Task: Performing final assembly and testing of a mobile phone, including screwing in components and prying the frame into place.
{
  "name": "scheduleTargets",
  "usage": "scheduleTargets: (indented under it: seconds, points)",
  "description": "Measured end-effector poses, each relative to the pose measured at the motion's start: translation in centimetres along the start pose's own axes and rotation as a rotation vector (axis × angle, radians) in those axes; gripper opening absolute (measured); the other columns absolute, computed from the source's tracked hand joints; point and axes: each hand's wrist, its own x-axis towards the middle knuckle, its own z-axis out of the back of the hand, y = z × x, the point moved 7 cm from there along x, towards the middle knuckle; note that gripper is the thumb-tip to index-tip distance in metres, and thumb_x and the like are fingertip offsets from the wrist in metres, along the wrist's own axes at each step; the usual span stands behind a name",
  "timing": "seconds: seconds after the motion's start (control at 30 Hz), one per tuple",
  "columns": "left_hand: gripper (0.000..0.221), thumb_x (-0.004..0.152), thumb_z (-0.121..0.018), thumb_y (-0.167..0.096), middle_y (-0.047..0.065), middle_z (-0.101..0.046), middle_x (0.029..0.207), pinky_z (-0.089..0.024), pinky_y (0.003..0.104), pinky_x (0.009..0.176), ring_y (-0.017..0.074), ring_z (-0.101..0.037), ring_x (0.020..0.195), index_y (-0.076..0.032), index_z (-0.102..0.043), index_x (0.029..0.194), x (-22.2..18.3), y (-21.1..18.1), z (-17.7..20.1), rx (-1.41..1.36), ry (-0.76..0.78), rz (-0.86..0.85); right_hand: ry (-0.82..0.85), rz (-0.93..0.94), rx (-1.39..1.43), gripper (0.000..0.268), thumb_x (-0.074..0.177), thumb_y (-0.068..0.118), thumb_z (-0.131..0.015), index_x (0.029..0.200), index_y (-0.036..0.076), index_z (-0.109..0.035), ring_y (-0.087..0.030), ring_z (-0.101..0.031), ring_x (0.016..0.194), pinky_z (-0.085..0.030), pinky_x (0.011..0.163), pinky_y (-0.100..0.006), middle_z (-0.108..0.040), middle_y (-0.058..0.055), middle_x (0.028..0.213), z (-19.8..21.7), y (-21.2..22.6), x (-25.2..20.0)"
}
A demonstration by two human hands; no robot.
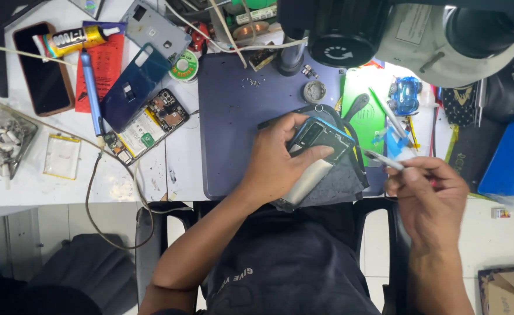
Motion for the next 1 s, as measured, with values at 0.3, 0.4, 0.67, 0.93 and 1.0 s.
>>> scheduleTargets:
  seconds: [0.3,0.4,0.67,0.93,1.0]
  points:
    - [0.057,0.085,-0.079,-0.024,0.004,-0.077,0.112,-0.058,0.028,0.092,0.0137,-0.073,0.099,-0.010,-0.059,0.137,-0.3,2.3,-0.8,-0.167,0.119,-0.067,-0.011,0.044,-0.175,0.017,0.095,0.003,-0.071,0.110,-0.001,-0.065,-0.022,-0.070,0.079,-0.062,0.078,-0.030,-0.071,-0.017,0.096,-2.4,-2.1,-0.4]
    - [0.059,0.085,-0.080,-0.024,0.005,-0.077,0.114,-0.058,0.029,0.093,0.0150,-0.072,0.103,-0.008,-0.058,0.138,-0.4,2.9,-0.9,-0.186,0.105,-0.077,-0.015,0.077,-0.226,0.015,0.097,0.003,-0.070,0.111,-0.001,-0.065,-0.021,-0.069,0.080,-0.062,0.079,-0.030,-0.071,-0.015,0.095,-2.6,-1.9,-0.6]
    - [0.060,0.086,-0.080,-0.028,0.003,-0.074,0.119,-0.056,0.031,0.096,0.0172,-0.069,0.108,-0.010,-0.059,0.139,-0.4,2.9,-0.5,-0.168,0.103,-0.087,-0.037,0.081,-0.300,0.013,0.098,0.003,-0.068,0.110,-0.001,-0.064,-0.022,-0.070,0.079,-0.062,0.077,-0.030,-0.070,-0.016,0.093,-2.9,-1.7,-0.6]
    - [0.058,0.089,-0.077,-0.023,0.008,-0.077,0.112,-0.059,0.027,0.092,0.0145,-0.074,0.099,-0.007,-0.056,0.140,-0.3,2.2,-0.6,-0.226,0.149,-0.085,-0.013,0.086,-0.310,0.013,0.098,0.002,-0.068,0.110,-0.002,-0.064,-0.021,-0.069,0.076,-0.062,0.077,-0.030,-0.070,-0.017,0.093,-2.9,-1.6,-0.5]
    - [0.057,0.088,-0.077,-0.024,0.006,-0.077,0.113,-0.059,0.028,0.093,0.0151,-0.074,0.102,-0.007,-0.057,0.139,-0.3,2.3,-0.6,-0.207,0.149,-0.080,-0.011,0.087,-0.311,0.014,0.098,0.002,-0.068,0.110,-0.002,-0.064,-0.021,-0.069,0.076,-0.062,0.076,-0.030,-0.070,-0.017,0.093,-2.9,-1.6,-0.5]
